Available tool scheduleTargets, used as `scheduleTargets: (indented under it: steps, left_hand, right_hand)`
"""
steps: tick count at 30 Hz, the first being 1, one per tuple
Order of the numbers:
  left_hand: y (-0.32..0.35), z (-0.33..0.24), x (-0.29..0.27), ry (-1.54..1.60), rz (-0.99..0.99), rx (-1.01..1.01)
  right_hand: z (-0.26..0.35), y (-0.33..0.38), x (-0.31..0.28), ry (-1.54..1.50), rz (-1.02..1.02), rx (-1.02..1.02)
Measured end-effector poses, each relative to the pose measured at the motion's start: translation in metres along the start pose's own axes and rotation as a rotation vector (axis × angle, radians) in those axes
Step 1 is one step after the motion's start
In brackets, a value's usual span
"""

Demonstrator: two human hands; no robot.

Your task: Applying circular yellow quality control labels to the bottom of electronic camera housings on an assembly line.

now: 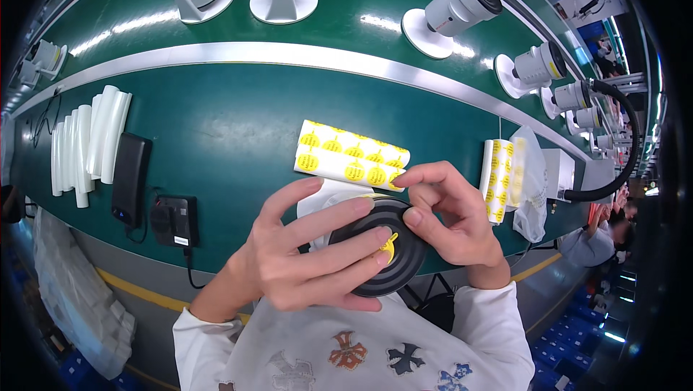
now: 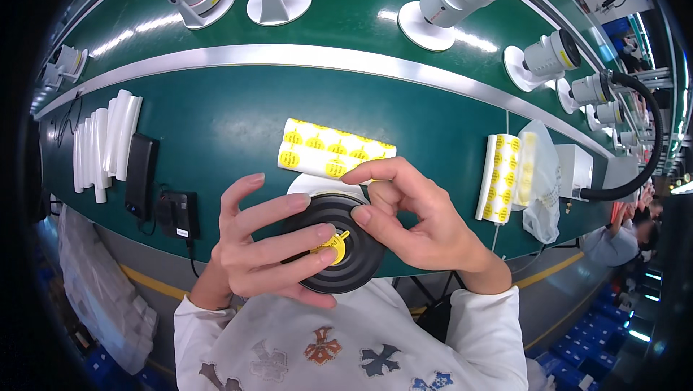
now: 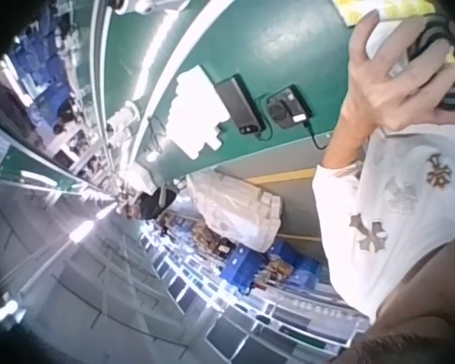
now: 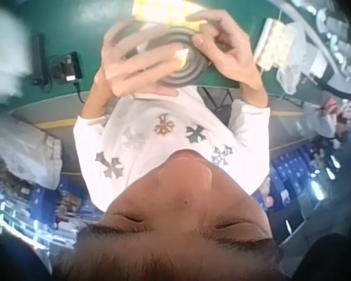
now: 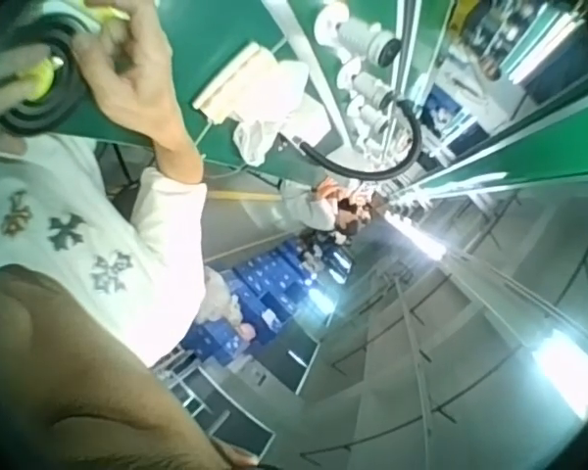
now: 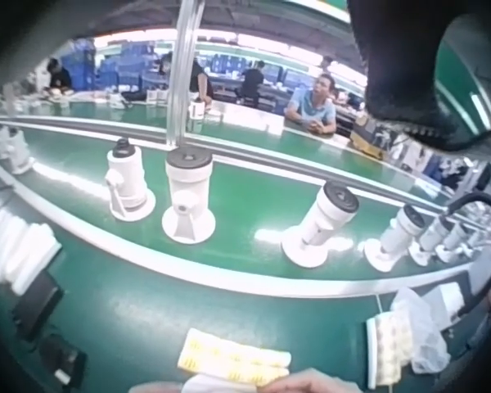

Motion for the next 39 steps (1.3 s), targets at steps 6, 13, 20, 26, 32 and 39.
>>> scheduleTargets:
  steps: [6, 13, 20, 26, 32, 39]
  left_hand:
    - [0.006, 0.005, -0.011, 0.035, -0.216, -0.032]
    - [0.001, 0.012, -0.014, 0.179, -0.24, -0.148]
    - [-0.023, 0.01, -0.007, 0.202, -0.094, -0.263]
    - [-0.03, 0.003, -0.013, 0.046, -0.033, -0.154]
    - [-0.027, -0.008, -0.036, -0.057, -0.202, -0.083]
    - [-0.023, -0.034, -0.029, -0.236, -0.222, 0.091]
  right_hand:
    - [0.05, 0.011, -0.007, 0.351, -0.173, -0.236]
    - [0.075, 0.024, 0.022, 0.721, 0.07, -0.564]
    - [0.075, 0.033, 0.023, 0.817, 0.016, -0.697]
    - [0.074, 0.036, 0.02, 0.759, -0.109, -0.761]
    - [0.065, 0.008, -0.014, 0.29, -0.127, -0.278]
    - [0.037, 0.007, -0.001, -0.001, 0.259, 0.276]
Point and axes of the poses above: each hand's wrist, its own y-axis away from the middle knuckle, its own x-axis out of the palm, z = x × y, the point moved 9 cm from there along -y, towards the middle knuckle, and after that the axes turned 13 degrees about x, right-handed, at the moved point
